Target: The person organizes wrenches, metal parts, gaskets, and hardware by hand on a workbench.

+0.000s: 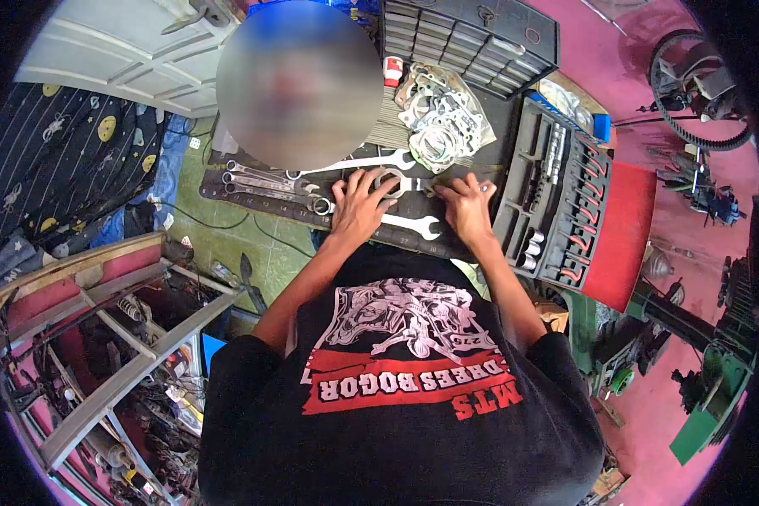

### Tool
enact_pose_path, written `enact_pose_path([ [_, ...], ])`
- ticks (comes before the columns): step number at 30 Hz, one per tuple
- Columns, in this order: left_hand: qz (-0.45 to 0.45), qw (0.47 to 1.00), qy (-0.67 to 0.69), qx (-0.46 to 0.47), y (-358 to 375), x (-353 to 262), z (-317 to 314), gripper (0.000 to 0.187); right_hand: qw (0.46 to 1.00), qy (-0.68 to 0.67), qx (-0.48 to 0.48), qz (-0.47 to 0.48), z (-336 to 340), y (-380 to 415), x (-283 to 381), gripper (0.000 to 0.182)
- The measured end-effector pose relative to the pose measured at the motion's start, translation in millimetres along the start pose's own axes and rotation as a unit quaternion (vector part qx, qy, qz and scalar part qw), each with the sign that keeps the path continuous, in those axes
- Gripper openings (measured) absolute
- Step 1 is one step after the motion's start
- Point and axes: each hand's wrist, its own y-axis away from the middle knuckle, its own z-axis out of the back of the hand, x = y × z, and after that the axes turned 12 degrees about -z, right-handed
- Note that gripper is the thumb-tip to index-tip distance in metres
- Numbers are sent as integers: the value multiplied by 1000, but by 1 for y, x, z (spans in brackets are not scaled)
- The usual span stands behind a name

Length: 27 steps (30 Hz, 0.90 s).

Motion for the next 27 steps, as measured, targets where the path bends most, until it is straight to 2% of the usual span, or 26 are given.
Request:
enact_pose_path([
  [3,-16,1000,1,23,-2,-1,2,47,998,-56,-20,29,-14,-11,21,40],
  [4,-22,999,4,30,-3,-2,3,47,999,-48,5,15,-17,-16,25,40],
  [8,-19,999,21,30,-3,-2,6,48,999,-37,-8,16,-13,-15,20,40],
  [12,-11,999,13,38,-5,-6,10,48,997,-4,-12,-70,10,-3,-8,37],
  [13,-13,999,9,30,-5,-6,10,46,996,-22,-46,-70,10,-1,-13,35],
  [15,-11,999,21,28,-6,-5,11,46,996,-9,-37,-82,13,1,-8,34],
  [17,-13,999,33,28,-7,-6,12,46,997,-10,-63,-49,2,0,1,36],
  [21,-7,999,33,24,-5,-4,10,44,996,-73,-38,-15,-31,-11,34,38],
  [23,2,999,33,26,-6,-2,8,45,996,-83,-34,-24,-30,-15,35,35],
  [27,-3,999,37,17,-6,-4,11,45,997,-21,-50,-58,-13,-6,18,32],
])
